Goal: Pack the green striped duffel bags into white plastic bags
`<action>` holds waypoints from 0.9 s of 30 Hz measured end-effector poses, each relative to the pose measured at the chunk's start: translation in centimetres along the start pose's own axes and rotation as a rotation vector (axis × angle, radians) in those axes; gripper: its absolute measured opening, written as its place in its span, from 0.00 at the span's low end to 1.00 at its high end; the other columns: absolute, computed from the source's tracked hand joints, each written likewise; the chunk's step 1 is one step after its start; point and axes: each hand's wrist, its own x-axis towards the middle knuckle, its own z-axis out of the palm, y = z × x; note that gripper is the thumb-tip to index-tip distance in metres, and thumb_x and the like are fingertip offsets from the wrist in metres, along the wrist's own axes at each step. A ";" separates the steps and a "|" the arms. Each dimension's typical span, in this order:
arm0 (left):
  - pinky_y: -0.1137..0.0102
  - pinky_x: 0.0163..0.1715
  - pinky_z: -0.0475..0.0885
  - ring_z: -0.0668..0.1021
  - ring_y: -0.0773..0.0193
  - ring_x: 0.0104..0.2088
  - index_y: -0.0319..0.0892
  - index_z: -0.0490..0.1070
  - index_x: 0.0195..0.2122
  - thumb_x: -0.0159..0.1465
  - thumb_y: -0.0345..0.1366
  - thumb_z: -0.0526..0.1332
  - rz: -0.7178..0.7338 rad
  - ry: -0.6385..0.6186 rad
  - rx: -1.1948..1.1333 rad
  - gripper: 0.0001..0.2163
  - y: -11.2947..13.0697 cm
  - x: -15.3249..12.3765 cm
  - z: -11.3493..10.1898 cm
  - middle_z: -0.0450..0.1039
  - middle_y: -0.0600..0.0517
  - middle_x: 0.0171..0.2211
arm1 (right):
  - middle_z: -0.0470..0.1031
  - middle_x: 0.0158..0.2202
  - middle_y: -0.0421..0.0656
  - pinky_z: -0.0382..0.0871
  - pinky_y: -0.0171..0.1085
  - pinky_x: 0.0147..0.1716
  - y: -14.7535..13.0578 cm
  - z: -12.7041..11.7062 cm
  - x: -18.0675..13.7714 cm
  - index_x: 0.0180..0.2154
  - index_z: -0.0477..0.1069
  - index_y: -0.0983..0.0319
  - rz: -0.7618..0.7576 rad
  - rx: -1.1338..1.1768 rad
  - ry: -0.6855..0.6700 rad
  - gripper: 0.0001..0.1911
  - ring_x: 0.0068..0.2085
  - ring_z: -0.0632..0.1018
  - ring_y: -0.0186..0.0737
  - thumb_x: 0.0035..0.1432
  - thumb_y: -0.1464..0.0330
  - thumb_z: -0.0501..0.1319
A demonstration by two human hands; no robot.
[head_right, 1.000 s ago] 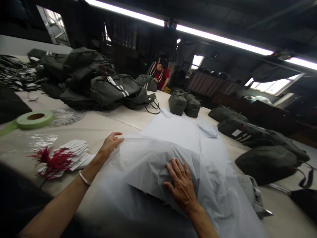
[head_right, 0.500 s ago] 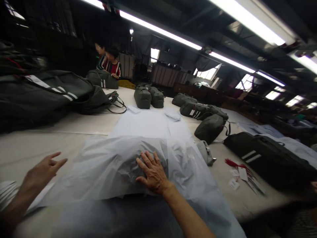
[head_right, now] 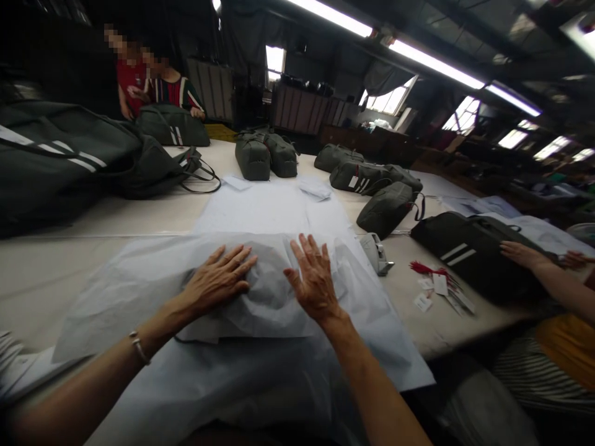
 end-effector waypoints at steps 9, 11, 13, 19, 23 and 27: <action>0.51 0.69 0.40 0.52 0.54 0.70 0.50 0.50 0.69 0.71 0.40 0.54 0.163 0.052 -0.025 0.26 2.9 0.5 -1.4 0.49 0.48 0.70 | 0.52 0.69 0.53 0.34 0.59 0.67 4.0 7.6 -3.6 0.68 0.50 0.65 0.084 -0.150 -0.041 0.34 0.70 0.48 0.50 0.68 0.52 0.48; 0.51 0.69 0.39 0.51 0.56 0.70 0.50 0.47 0.70 0.71 0.46 0.53 0.225 0.017 -0.065 0.28 4.2 0.8 -0.5 0.49 0.50 0.70 | 0.53 0.69 0.54 0.34 0.59 0.67 4.2 7.6 -3.0 0.67 0.51 0.64 0.088 -0.126 -0.029 0.34 0.70 0.50 0.51 0.68 0.53 0.49; 0.52 0.69 0.37 0.51 0.57 0.70 0.49 0.46 0.70 0.71 0.50 0.51 0.242 -0.009 -0.084 0.28 4.9 0.9 0.4 0.49 0.50 0.70 | 0.54 0.68 0.54 0.35 0.59 0.67 4.0 6.4 -2.3 0.67 0.53 0.64 0.085 -0.054 -0.017 0.33 0.70 0.51 0.51 0.68 0.53 0.49; 0.55 0.69 0.34 0.51 0.58 0.70 0.51 0.51 0.68 0.71 0.48 0.51 0.233 -0.029 -0.067 0.26 4.8 0.9 1.5 0.49 0.52 0.70 | 0.75 0.51 0.50 0.64 0.49 0.57 0.6 -1.3 -11.5 0.49 0.74 0.60 0.191 0.577 0.013 0.17 0.55 0.73 0.49 0.64 0.58 0.56; 0.54 0.69 0.35 0.51 0.58 0.70 0.51 0.52 0.68 0.72 0.48 0.50 0.222 -0.057 -0.034 0.25 4.7 0.7 1.4 0.48 0.51 0.70 | 0.73 0.22 0.43 0.71 0.41 0.34 -1.8 -0.9 -30.2 0.21 0.70 0.61 1.068 1.018 -0.443 0.27 0.28 0.76 0.41 0.56 0.44 0.60; 0.55 0.69 0.39 0.54 0.58 0.69 0.46 0.47 0.69 0.72 0.48 0.50 0.206 -0.069 -0.046 0.27 5.2 1.0 0.2 0.52 0.47 0.69 | 0.77 0.46 0.52 0.72 0.47 0.42 -3.3 3.6 -43.6 0.37 0.74 0.58 1.988 1.300 -0.343 0.44 0.49 0.78 0.56 0.20 0.38 0.72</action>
